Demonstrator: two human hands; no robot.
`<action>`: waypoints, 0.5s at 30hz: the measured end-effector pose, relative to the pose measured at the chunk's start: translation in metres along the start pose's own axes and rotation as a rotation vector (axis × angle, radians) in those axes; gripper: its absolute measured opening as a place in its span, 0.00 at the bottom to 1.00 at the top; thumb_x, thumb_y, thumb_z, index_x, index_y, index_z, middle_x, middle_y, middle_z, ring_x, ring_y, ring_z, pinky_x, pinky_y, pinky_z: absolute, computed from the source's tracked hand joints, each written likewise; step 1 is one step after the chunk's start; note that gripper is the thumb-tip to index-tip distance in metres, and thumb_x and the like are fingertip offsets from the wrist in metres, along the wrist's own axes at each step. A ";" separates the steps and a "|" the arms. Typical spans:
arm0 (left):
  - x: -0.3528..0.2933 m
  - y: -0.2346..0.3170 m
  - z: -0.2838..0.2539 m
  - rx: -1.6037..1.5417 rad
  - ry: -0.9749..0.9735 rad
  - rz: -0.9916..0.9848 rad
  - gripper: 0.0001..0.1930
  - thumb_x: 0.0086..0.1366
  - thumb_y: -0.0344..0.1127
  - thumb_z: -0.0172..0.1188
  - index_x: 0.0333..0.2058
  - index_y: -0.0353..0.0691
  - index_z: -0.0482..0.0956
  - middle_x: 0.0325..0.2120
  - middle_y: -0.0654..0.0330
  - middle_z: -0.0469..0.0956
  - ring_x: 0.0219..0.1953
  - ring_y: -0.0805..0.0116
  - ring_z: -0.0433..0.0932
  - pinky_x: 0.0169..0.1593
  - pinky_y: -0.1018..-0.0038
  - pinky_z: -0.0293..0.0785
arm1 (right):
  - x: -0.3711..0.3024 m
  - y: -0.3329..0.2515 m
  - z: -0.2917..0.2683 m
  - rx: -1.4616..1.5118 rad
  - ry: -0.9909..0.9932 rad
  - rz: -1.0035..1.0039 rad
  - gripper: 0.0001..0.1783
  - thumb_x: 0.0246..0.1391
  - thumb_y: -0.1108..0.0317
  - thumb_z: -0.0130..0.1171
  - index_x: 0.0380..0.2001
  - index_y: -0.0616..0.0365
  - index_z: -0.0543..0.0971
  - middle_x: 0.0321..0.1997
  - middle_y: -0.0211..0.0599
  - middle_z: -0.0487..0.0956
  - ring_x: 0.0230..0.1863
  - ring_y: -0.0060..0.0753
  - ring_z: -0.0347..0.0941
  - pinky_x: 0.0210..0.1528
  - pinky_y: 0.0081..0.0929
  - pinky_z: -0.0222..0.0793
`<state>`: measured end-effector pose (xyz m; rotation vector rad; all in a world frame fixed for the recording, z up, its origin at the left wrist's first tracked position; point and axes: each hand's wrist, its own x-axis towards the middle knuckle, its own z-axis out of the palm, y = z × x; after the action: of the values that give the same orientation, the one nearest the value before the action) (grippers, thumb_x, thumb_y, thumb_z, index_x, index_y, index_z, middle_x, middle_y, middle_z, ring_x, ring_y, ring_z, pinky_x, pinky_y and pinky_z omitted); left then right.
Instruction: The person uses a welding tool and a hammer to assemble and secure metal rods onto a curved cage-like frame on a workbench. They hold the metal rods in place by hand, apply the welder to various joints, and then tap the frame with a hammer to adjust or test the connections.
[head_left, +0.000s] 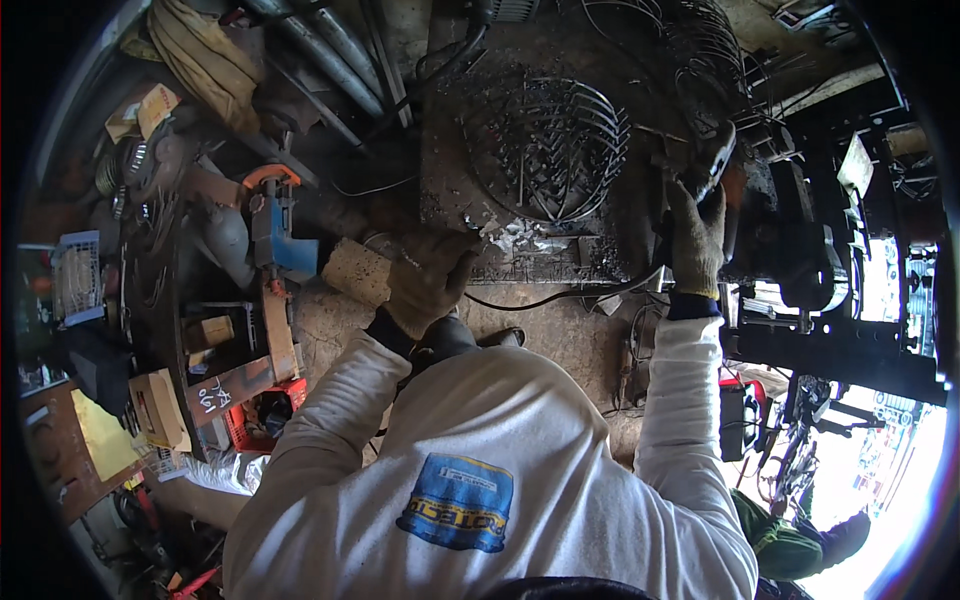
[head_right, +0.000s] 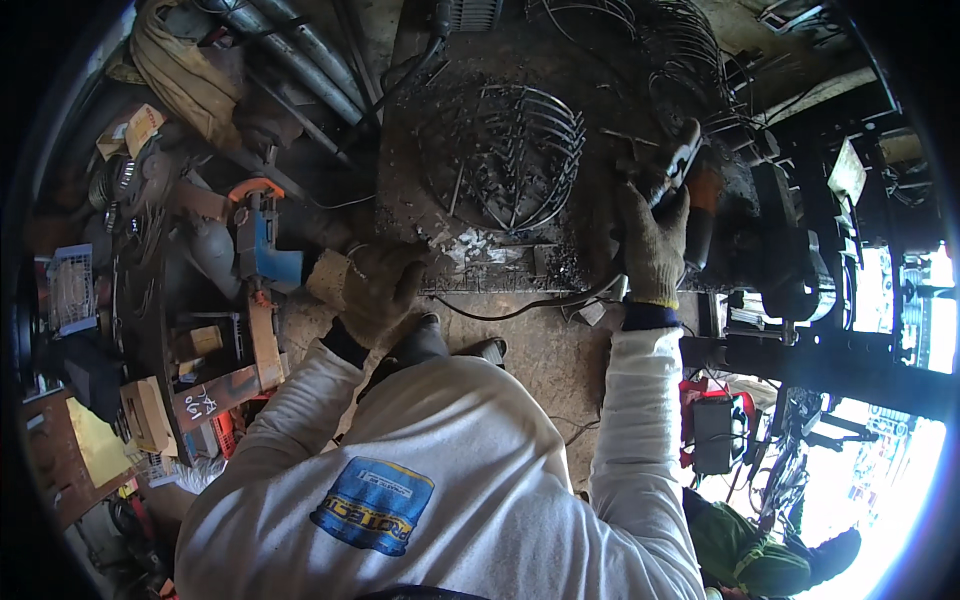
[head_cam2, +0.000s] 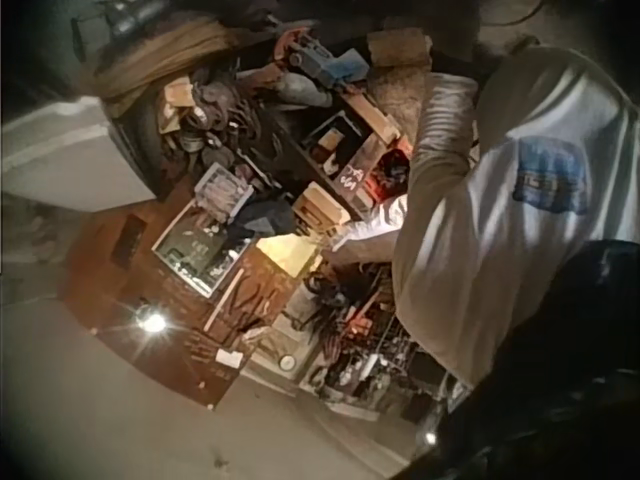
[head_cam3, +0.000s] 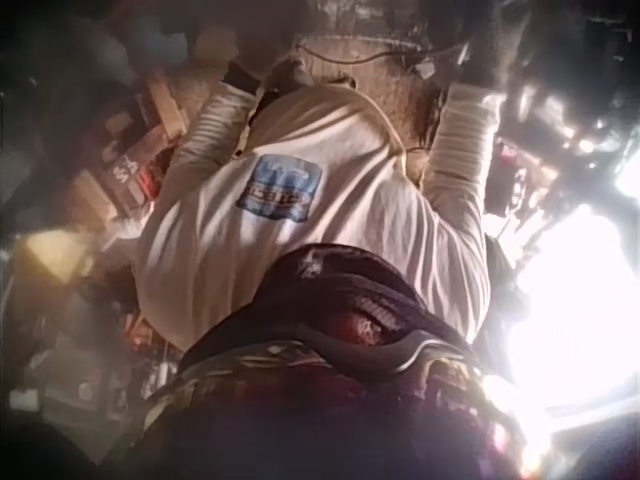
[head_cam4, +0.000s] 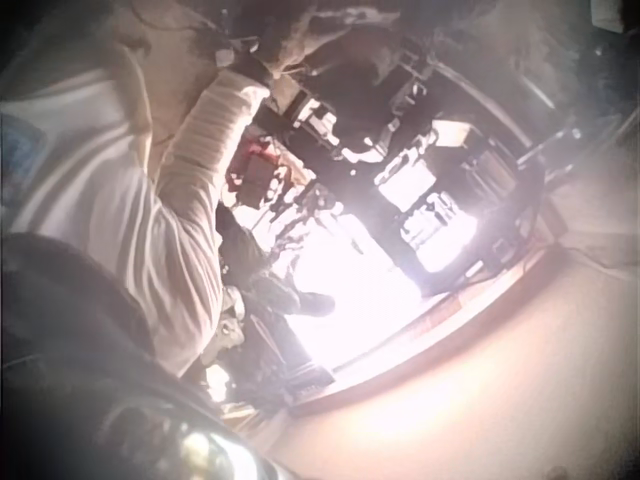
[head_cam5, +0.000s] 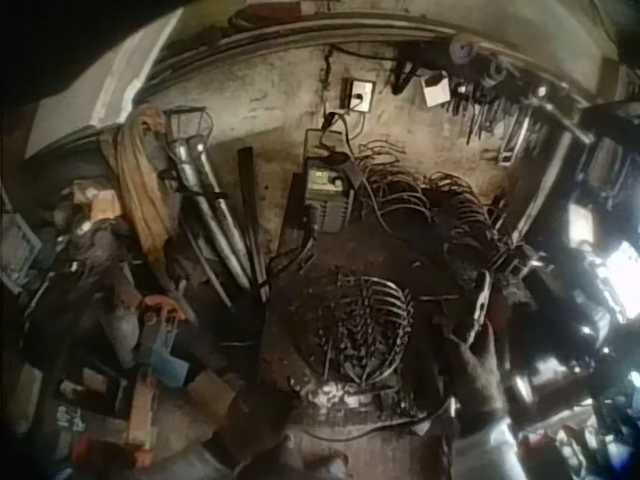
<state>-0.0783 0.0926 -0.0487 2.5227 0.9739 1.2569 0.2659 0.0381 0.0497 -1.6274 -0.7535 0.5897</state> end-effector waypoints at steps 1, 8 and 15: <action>0.000 0.000 0.001 -0.009 -0.004 0.000 0.12 0.61 0.33 0.69 0.44 0.49 0.82 0.37 0.63 0.82 0.39 0.61 0.81 0.44 0.62 0.76 | -0.003 -0.004 -0.001 -0.010 0.019 0.053 0.35 0.56 0.56 0.72 0.62 0.56 0.70 0.48 0.34 0.79 0.37 0.22 0.76 0.33 0.21 0.75; -0.006 -0.003 -0.002 0.015 -0.032 0.025 0.13 0.61 0.32 0.69 0.45 0.49 0.84 0.38 0.64 0.81 0.42 0.62 0.79 0.45 0.63 0.76 | -0.007 -0.009 0.007 -0.042 0.098 0.177 0.31 0.56 0.52 0.71 0.57 0.55 0.74 0.39 0.29 0.77 0.29 0.19 0.73 0.28 0.20 0.75; -0.001 -0.018 -0.003 -0.274 -0.120 0.096 0.18 0.59 0.31 0.70 0.49 0.47 0.81 0.37 0.61 0.84 0.35 0.61 0.83 0.42 0.60 0.77 | -0.019 -0.019 0.030 0.070 0.142 0.132 0.27 0.59 0.55 0.69 0.58 0.51 0.73 0.34 0.28 0.76 0.25 0.18 0.70 0.25 0.21 0.72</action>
<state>-0.0899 0.1049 -0.0547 2.4200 0.6146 1.1588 0.2289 0.0456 0.0622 -1.6440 -0.5191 0.5808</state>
